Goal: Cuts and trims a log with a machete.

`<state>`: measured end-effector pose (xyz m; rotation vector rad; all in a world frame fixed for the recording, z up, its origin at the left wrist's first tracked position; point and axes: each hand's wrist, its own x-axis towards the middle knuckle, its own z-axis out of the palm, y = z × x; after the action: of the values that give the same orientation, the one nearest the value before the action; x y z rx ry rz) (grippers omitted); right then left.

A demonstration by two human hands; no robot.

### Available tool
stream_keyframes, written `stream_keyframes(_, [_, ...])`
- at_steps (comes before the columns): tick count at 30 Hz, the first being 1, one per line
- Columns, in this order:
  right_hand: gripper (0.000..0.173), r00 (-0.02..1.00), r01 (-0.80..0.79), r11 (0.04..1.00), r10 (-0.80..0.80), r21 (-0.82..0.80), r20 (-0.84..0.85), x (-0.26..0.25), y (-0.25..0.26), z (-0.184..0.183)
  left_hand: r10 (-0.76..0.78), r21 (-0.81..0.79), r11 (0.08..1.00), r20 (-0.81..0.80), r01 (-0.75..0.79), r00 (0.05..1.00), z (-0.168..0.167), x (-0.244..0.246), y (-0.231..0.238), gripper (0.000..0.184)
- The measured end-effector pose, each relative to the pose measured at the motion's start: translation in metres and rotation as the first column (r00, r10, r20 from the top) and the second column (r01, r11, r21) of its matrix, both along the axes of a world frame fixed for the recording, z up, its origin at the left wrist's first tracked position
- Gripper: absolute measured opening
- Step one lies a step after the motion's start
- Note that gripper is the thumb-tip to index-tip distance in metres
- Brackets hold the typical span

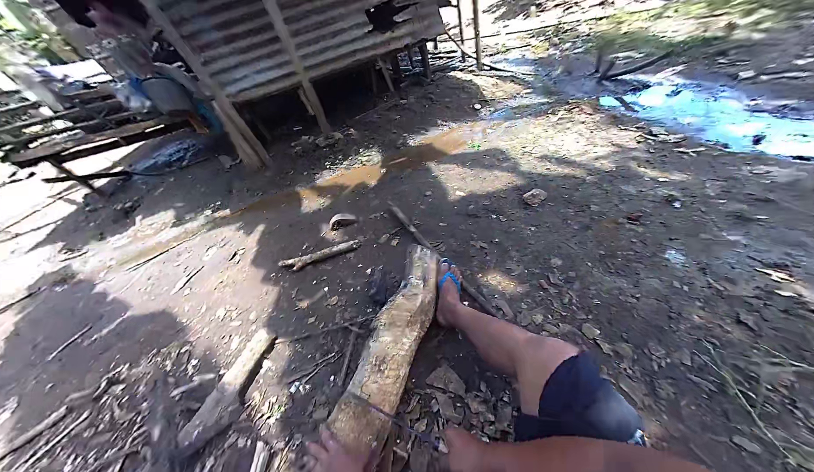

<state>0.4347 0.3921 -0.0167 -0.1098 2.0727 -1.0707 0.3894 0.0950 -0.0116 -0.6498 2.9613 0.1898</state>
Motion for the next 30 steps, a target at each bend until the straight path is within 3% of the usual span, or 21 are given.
stream_keyframes(4, [0.060,0.997,-0.081,0.997,0.081,0.020,0.019,0.004,-0.003,0.042,0.107,0.048,0.992,0.130,-0.114,0.986,0.018,-0.002,0.009,0.137])
stream_keyframes(9, [0.044,1.000,-0.010,1.000,0.011,0.016,-0.010,0.002,-0.007,-0.004,0.204,0.168,0.961,0.102,-0.219,0.974,0.006,-0.001,-0.011,0.139])
stream_keyframes(30, [0.033,0.993,0.096,0.993,-0.091,0.068,-0.076,0.011,-0.009,-0.017,0.237,0.266,0.931,0.088,-0.252,0.968,-0.007,-0.004,-0.009,0.152])
